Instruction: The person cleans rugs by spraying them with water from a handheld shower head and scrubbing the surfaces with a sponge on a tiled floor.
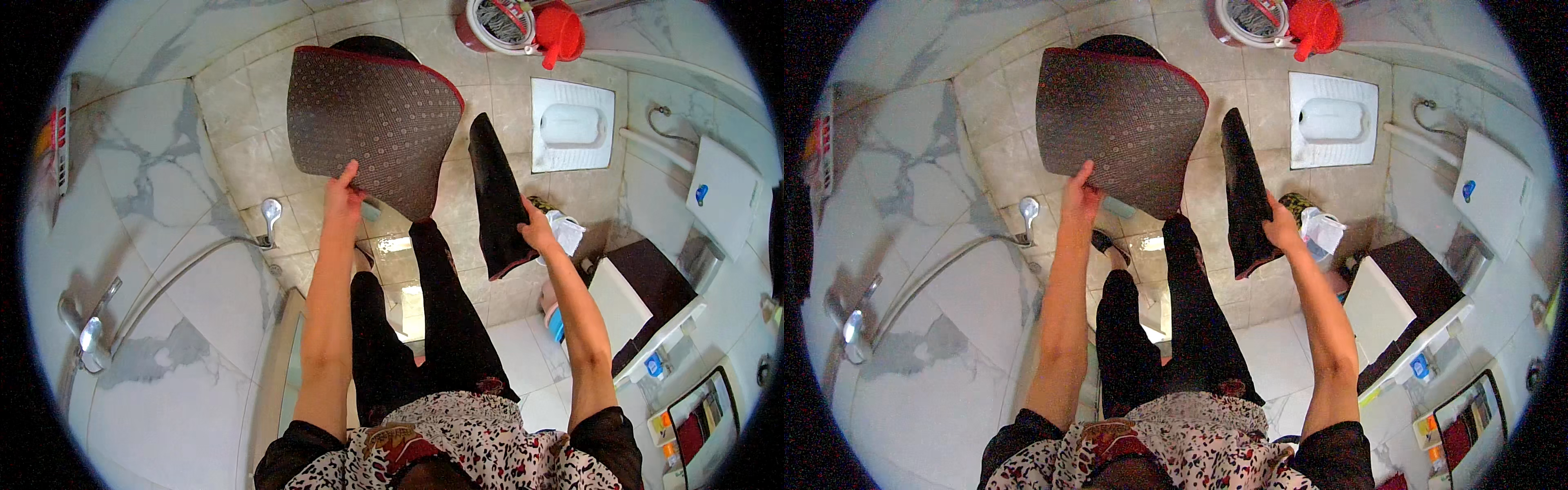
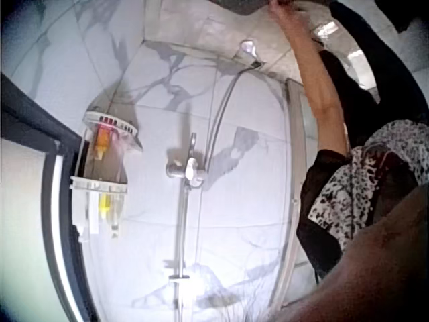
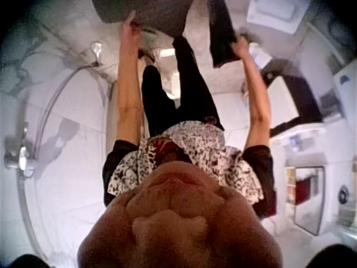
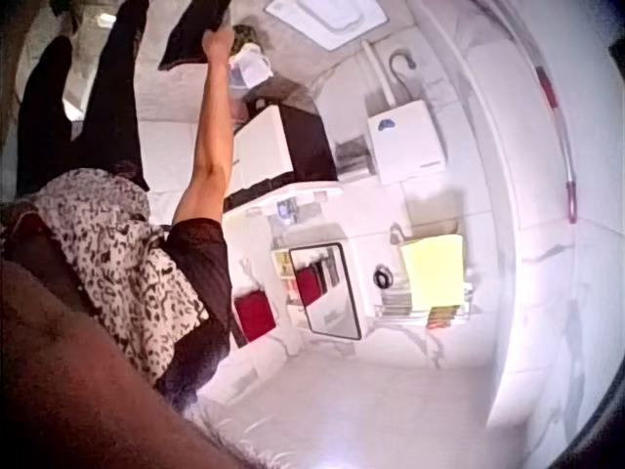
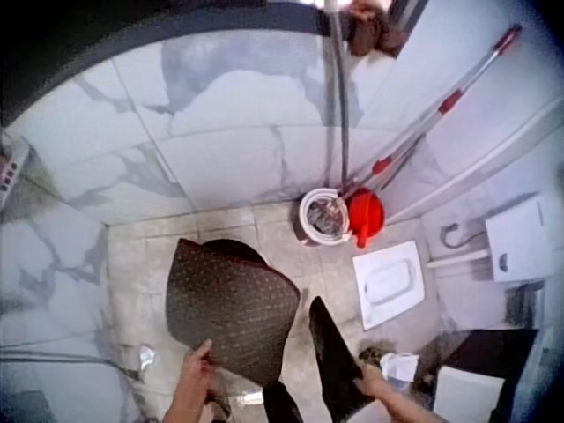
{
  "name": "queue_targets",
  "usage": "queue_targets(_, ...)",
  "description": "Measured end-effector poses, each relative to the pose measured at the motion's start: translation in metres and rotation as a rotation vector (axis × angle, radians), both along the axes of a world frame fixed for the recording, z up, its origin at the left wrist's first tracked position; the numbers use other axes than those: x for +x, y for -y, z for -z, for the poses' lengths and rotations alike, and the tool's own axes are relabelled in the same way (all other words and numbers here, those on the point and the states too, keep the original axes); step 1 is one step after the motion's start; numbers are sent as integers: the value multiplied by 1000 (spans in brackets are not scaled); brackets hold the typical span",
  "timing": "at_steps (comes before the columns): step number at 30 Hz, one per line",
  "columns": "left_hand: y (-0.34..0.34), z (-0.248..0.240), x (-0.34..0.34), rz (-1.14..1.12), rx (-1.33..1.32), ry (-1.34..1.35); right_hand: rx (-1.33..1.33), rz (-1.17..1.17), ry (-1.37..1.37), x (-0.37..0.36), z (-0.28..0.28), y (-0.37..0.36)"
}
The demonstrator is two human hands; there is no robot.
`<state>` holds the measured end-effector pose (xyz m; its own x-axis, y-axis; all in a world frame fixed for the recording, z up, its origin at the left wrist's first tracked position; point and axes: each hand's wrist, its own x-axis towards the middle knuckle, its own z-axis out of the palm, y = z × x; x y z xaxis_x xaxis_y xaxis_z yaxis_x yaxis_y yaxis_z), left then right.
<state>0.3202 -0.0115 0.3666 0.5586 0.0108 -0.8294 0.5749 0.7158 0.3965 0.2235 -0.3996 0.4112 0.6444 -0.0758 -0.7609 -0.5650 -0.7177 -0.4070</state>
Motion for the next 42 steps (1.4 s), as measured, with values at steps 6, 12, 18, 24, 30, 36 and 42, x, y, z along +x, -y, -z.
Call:
queue_targets(6,-32,-62,29,43,73,97,-102,-54,10,12,-11,11)
queue_targets(12,-88,-130,42,-106,77,111,-28,-81,106,29,-24,11)
queue_targets(18,-130,-211,13,-269,162,78,-73,-124,61,59,-47,8)
queue_targets(24,-185,-235,-50,-488,252,-22,-91,-61,7,106,-104,-24)
queue_targets(30,-222,-229,-108,-492,74,184,137,-119,176,152,-167,-93)
queue_targets(36,-256,-200,-158,-645,-12,146,597,108,271,159,-166,-158)
queue_targets(42,-245,-184,-177,-792,225,-168,758,424,120,126,-19,-146)
